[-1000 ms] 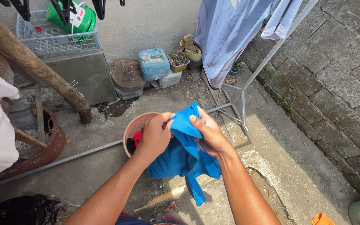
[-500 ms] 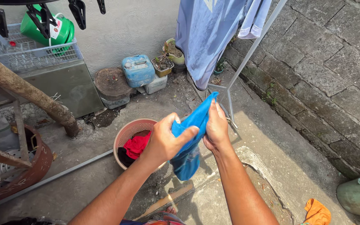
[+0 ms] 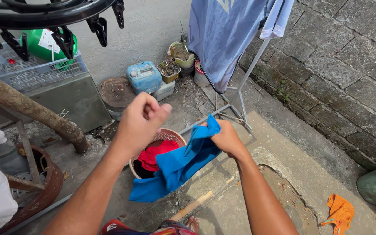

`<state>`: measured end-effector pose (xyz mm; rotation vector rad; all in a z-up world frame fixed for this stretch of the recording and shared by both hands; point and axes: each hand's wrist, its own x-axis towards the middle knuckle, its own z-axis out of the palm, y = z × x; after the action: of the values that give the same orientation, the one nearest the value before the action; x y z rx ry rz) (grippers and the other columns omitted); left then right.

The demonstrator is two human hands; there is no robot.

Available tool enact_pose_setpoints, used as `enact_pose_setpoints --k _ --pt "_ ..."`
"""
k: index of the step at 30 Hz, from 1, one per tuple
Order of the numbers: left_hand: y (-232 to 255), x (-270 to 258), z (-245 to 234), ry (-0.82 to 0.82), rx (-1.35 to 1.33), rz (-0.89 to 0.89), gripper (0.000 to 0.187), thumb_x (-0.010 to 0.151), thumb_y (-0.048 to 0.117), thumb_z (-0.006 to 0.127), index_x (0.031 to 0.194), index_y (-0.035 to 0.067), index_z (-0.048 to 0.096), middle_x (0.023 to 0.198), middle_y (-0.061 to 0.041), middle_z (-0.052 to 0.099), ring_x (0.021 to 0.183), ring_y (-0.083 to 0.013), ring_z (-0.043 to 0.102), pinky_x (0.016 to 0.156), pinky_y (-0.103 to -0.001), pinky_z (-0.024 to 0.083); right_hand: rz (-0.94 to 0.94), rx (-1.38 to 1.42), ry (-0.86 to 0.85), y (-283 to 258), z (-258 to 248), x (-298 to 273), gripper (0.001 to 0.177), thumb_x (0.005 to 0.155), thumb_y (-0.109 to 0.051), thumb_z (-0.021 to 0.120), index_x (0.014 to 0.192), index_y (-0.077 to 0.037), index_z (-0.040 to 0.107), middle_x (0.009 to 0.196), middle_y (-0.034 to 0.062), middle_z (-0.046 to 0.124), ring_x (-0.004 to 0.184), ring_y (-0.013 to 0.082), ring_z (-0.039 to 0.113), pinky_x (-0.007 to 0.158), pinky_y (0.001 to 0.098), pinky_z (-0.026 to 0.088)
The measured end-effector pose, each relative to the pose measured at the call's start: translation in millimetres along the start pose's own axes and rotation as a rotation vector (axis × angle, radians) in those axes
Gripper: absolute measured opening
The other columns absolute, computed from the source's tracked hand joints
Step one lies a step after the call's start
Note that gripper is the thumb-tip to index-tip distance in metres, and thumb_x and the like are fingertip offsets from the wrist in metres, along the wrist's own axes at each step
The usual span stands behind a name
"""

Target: The person takes clothing items from a basket one at a time and places them on hangers before hanging them on a rack.

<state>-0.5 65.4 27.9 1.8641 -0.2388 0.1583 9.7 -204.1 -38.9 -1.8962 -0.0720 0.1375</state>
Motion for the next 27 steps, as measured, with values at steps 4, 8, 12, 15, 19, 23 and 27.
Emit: enact_pose_setpoints --k 4,8,12,15,19,23,27 --pt "-24.6 -24.4 40.1 -0.201 0.364 0.277 0.077 0.074 0.043 0.086 0.128 -0.006 0.060 0.112 -0.029 0.070 0.104 -0.0430 0.067 0.084 -0.049 0.053 -0.158 -0.064 -0.146 -23.6 37.1 -0.8 0.017 0.075 -0.012 0.080 0.090 -0.003 0.076 0.080 0.0030 0.073 0.076 0.0100 0.064 0.070 0.0291 0.053" --pt "-38.5 -15.9 36.5 -0.278 0.251 -0.054 0.030 0.090 0.011 0.058 0.113 0.010 0.078 0.100 -0.019 0.077 0.100 -0.0306 0.075 0.084 -0.039 0.057 -0.437 -0.525 -0.013 7.7 15.8 11.1 0.034 0.062 -0.009 0.081 0.096 -0.003 0.077 0.085 0.0088 0.070 0.078 0.0135 0.064 0.073 0.0335 0.051" --pt "-37.4 -8.1 2.2 -0.127 -0.003 -0.028 0.031 0.084 0.002 0.054 0.108 0.004 0.072 0.092 -0.014 0.077 0.088 -0.0253 0.075 0.079 -0.034 0.055 -0.275 -0.829 0.434 81.4 -3.4 20.7 0.021 0.077 -0.006 0.076 0.098 -0.009 0.079 0.092 0.0140 0.070 0.081 0.0262 0.068 0.076 0.0386 0.053" --pt "-49.8 9.5 -15.3 0.095 -0.472 -0.190 0.026 0.092 0.001 0.051 0.107 0.002 0.073 0.097 -0.010 0.073 0.087 -0.0193 0.066 0.082 -0.034 0.054 0.155 -0.031 0.267 96.8 -7.4 22.8 0.020 0.090 -0.011 0.063 0.104 -0.006 0.076 0.092 0.0094 0.074 0.082 0.0158 0.066 0.072 0.0363 0.054" --pt "-92.8 -2.0 -10.9 0.482 0.212 0.237 0.041 0.078 0.004 0.063 0.118 -0.002 0.061 0.111 -0.020 0.059 0.098 -0.0293 0.060 0.087 -0.039 0.050 0.306 0.505 0.095 53.7 21.3 19.5 0.023 0.094 -0.020 0.063 0.104 -0.002 0.072 0.095 0.0080 0.075 0.082 0.0167 0.070 0.075 0.0344 0.058" --pt "-149.4 -32.0 58.1 -0.523 -0.300 -0.452 0.035 0.094 0.008 0.048 0.114 0.004 0.077 0.116 -0.016 0.081 0.106 -0.0210 0.077 0.096 -0.035 0.059 0.262 0.635 -0.096 0.8 79.8 9.5 0.028 0.099 -0.024 0.061 0.106 0.002 0.072 0.094 0.0102 0.073 0.079 0.0185 0.067 0.071 0.0363 0.055" --pt "-156.1 -30.3 93.5 -0.345 -0.769 -0.614 0.033 0.095 0.011 0.048 0.114 0.003 0.075 0.115 -0.016 0.079 0.105 -0.0209 0.076 0.095 -0.036 0.058 0.318 0.964 -0.333 -48.8 108.8 -20.9 0.030 0.102 -0.022 0.059 0.120 0.001 0.068 0.108 0.0112 0.074 0.092 0.0189 0.071 0.083 0.0361 0.058"
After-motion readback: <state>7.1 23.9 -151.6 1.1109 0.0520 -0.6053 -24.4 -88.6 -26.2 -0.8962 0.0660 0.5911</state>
